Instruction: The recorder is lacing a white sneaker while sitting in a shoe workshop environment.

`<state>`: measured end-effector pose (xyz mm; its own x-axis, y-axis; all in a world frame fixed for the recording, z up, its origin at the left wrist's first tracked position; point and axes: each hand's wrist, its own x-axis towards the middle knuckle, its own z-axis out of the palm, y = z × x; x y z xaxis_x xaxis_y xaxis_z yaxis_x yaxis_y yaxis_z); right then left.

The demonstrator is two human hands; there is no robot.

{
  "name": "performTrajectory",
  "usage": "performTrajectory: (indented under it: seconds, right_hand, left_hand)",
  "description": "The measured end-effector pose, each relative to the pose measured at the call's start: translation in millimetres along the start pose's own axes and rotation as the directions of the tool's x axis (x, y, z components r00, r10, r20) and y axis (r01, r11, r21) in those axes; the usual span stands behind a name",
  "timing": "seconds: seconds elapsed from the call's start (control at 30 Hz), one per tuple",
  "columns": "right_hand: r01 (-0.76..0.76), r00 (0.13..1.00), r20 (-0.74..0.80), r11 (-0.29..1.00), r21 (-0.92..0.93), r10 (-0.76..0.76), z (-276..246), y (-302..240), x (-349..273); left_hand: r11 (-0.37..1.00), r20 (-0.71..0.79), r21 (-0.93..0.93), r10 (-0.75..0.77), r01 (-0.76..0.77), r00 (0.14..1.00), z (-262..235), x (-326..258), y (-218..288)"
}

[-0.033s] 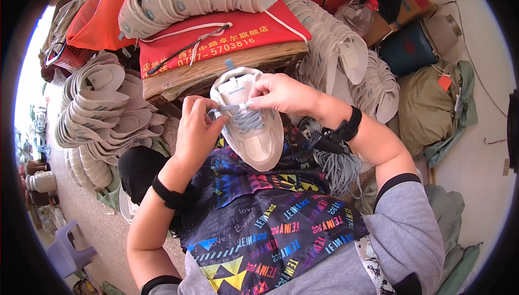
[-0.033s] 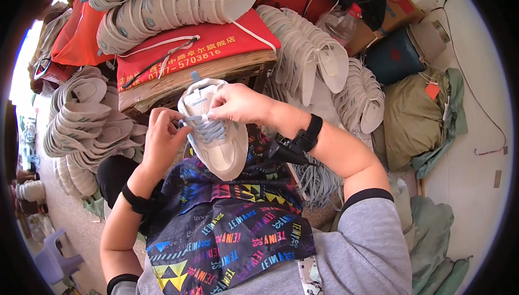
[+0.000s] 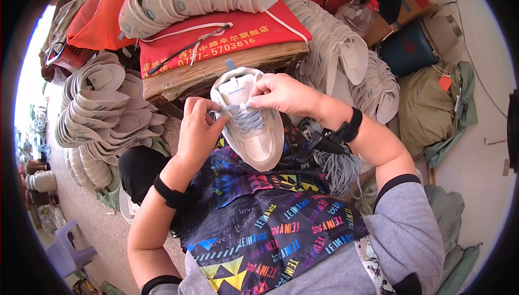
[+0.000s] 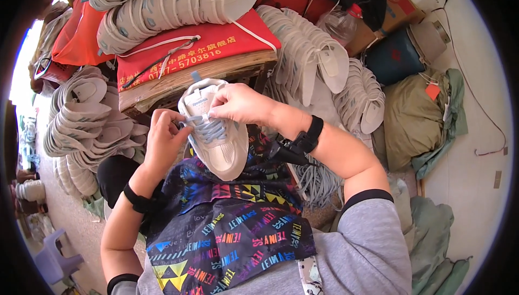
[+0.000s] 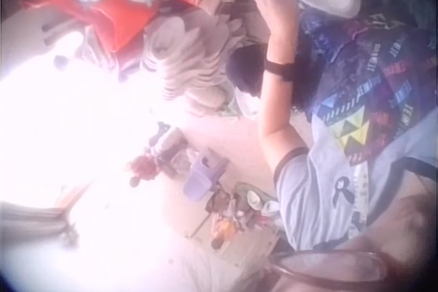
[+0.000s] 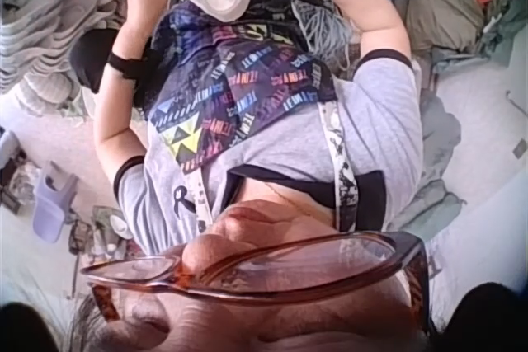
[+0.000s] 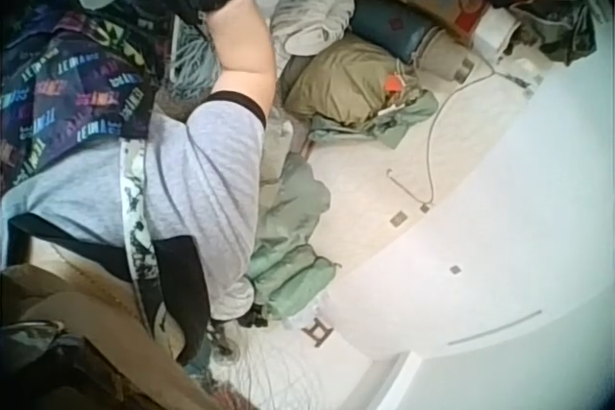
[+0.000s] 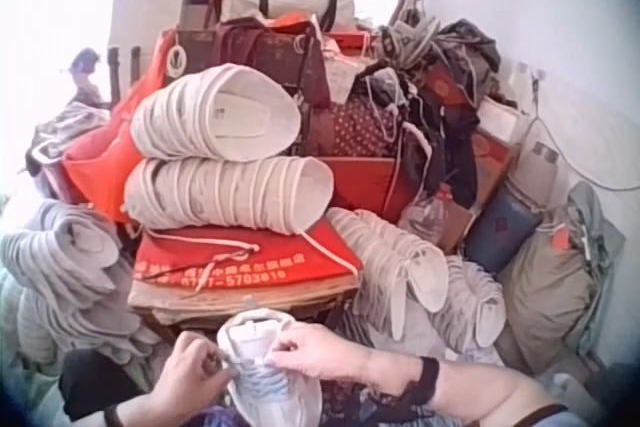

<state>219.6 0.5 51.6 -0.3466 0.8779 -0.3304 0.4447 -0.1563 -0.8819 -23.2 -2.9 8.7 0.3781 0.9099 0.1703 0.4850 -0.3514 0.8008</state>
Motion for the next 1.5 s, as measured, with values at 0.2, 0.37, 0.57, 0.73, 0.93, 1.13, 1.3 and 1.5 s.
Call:
performTrajectory:
  seconds: [0.2,0.37,0.57,0.73,0.93,1.13,1.3,1.5]
  right_hand:
    - [0.208,0.962,-0.084,0.899,-0.385,-0.258,4,4,-9]
    - [0.176,0.957,-0.108,0.837,-0.518,-0.268,11,-5,-12]
    - [0.232,0.925,-0.109,0.767,-0.599,-0.365,16,3,-5]
    - [0.188,0.898,-0.080,0.540,-0.820,-0.433,23,-3,-5]
    - [0.225,0.903,-0.018,0.507,-0.832,-0.430,23,-2,2]
    - [0.196,0.950,-0.058,0.733,-0.651,-0.306,13,1,3]
    - [0.208,0.962,-0.058,0.853,-0.479,-0.266,12,2,5]
    - [0.079,0.986,-0.143,0.994,-0.071,-0.088,13,3,-5]
  left_hand:
    - [0.993,0.027,-0.092,-0.065,0.067,0.998,8,-3,-7]
    - [0.789,0.231,-0.402,-0.403,0.464,0.885,5,-5,4]
    - [0.938,0.042,-0.288,-0.187,0.191,0.981,3,-6,10]
    - [0.998,0.062,0.044,0.049,-0.052,0.997,-2,-6,6]
    - [0.484,0.403,-0.630,-0.464,0.607,0.789,-28,3,-6]
    - [0.453,0.388,-0.759,-0.263,0.468,0.883,-17,6,21]
    - [0.981,0.048,0.174,0.075,-0.083,0.996,-8,8,30]
    - [0.979,-0.097,0.126,0.170,-0.157,0.981,-5,3,25]
